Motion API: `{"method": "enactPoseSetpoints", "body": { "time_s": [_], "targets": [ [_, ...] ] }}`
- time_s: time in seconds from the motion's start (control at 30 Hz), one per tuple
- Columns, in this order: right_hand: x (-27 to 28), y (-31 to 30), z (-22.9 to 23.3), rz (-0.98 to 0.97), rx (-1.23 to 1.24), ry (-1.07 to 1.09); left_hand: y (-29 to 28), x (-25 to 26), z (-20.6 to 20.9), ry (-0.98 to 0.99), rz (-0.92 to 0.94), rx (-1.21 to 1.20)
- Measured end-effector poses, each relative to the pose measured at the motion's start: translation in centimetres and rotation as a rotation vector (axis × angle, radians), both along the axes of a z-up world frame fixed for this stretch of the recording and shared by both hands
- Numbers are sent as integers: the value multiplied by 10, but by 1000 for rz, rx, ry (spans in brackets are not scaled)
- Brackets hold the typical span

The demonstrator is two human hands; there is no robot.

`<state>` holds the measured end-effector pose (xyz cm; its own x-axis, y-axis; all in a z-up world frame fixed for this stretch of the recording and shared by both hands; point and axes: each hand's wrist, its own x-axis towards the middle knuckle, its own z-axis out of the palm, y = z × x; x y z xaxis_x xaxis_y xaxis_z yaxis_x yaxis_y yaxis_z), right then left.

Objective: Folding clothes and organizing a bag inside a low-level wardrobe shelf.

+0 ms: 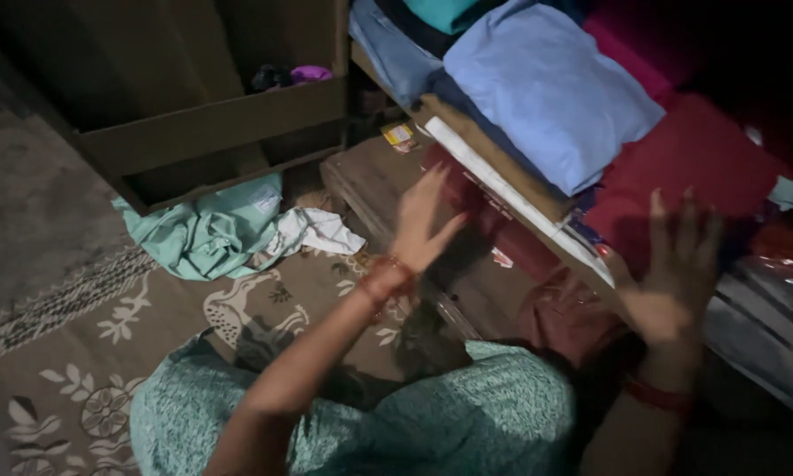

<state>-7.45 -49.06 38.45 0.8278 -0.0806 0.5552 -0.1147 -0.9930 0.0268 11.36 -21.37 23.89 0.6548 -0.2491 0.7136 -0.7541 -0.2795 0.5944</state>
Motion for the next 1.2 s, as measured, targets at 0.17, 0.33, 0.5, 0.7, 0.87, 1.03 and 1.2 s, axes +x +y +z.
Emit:
{"method": "enactPoseSetpoints", "body": {
  "time_s": [0.17, 0.33, 0.5, 0.7, 0.87, 1.03, 1.2],
  "targets": [
    [-2, -2, -6, -35, -17, -4, 168, 59, -271, 26, 344, 424],
    [-5, -3, -11, 53, -89, -97, 346, 85, -347, 634, 749, 772],
    [-4, 27, 3, -52, -176, -100, 408, 99, -346, 636, 779, 660],
    [0, 23, 4, -87, -141, -36, 361, 119, -393, 554, 677, 764],
    [1, 23, 9, -171, -131, 27, 350, 126, -385, 551, 717, 667],
    [-1, 11, -1, -109, -46, 31, 338, 129, -376, 526, 682, 584],
    [1, 38, 16, -74, -78, -3, 273, 87, -291, 548, 320, 101]
  ]
}}
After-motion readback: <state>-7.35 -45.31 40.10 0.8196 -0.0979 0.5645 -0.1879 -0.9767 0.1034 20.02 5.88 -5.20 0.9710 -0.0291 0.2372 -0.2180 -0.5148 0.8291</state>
